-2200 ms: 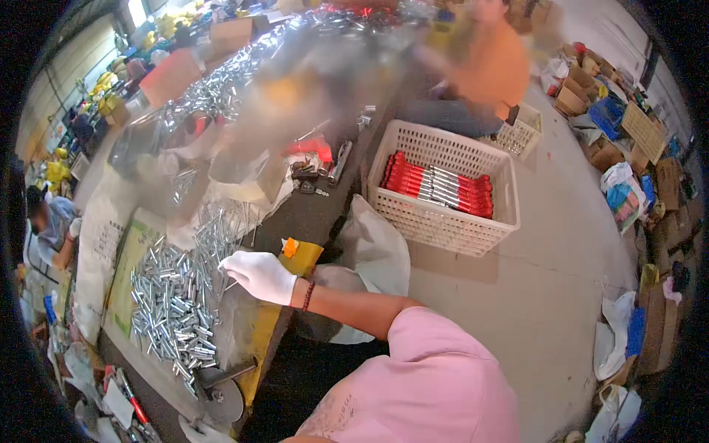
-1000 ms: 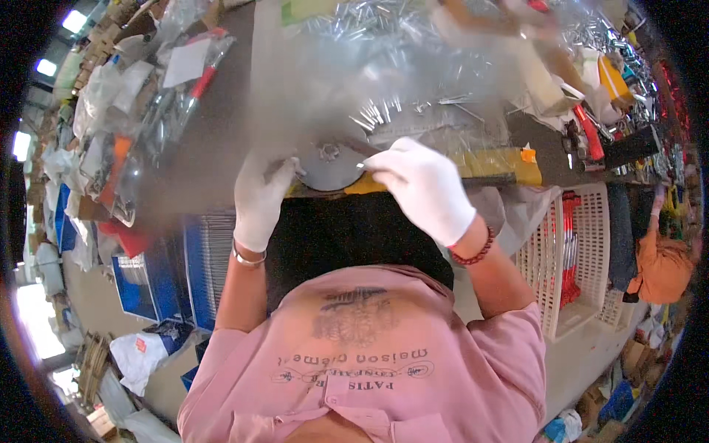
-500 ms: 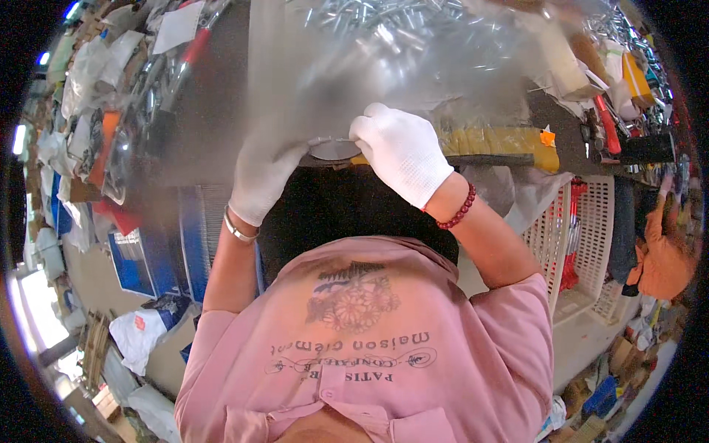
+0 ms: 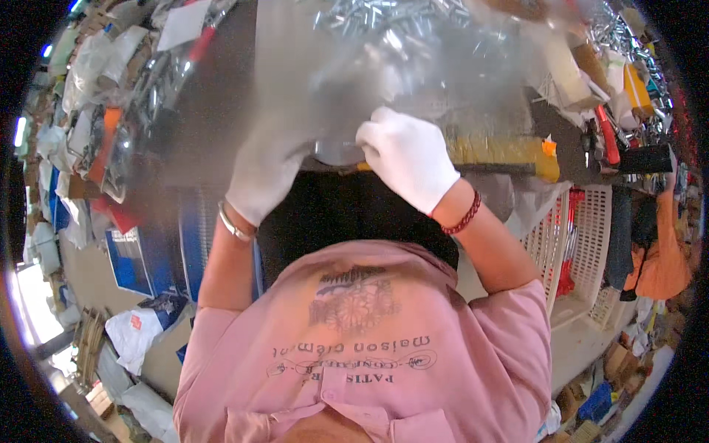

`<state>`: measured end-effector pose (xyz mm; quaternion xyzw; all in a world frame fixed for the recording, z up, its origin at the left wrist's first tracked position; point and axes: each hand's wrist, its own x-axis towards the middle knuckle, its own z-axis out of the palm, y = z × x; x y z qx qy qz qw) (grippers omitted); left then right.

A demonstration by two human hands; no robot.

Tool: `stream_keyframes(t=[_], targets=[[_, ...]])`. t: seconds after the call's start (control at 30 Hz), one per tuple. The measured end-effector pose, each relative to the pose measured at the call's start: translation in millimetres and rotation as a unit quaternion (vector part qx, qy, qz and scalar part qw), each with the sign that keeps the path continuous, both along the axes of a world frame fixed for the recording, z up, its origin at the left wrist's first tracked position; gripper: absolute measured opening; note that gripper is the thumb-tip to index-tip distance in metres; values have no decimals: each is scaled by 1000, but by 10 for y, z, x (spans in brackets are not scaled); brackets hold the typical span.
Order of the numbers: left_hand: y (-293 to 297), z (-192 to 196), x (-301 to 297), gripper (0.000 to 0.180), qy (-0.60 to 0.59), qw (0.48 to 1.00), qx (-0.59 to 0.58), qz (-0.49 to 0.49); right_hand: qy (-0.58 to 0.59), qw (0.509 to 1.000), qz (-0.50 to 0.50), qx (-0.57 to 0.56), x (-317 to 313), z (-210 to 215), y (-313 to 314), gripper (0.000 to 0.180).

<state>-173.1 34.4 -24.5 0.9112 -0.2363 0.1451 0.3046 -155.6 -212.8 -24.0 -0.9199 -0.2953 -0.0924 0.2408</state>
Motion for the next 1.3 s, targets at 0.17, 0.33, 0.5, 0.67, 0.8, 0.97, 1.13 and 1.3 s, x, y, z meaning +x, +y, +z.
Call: stream_keyframes(t=[0.17, 0.33, 0.5, 0.67, 0.8, 0.97, 1.13, 1.3], targets=[[5, 12, 89, 15, 8, 1000, 6, 15, 2, 1000, 13, -9, 30, 9, 53, 2], [0, -92, 44, 12, 72, 995, -63, 35, -6, 1000, 13, -1, 59, -64, 74, 1], [-17, -149, 12, 10, 56, 994, -84, 49, -31, 999, 36, 0, 91, -82, 102, 1], [-57, -259, -27, 12, 60, 991, -99, 61, -27, 998, 53, -24, 125, -93, 109, 3], [-65, -309, -38, 14, 31, 992, -105, 69, -38, 996, 77, -32, 145, -105, 104, 7], [-67, -338, -29, 15, 40, 989, -129, 67, -40, 994, 89, -40, 163, -103, 95, 9], [-100, -355, -33, 16, 35, 988, -140, 47, -46, 992, 111, -36, 173, -114, 81, 11], [-142, -390, -35, 16, 44, 986, -155, 41, -58, 989, 128, -42, 154, -177, 66, 14]])
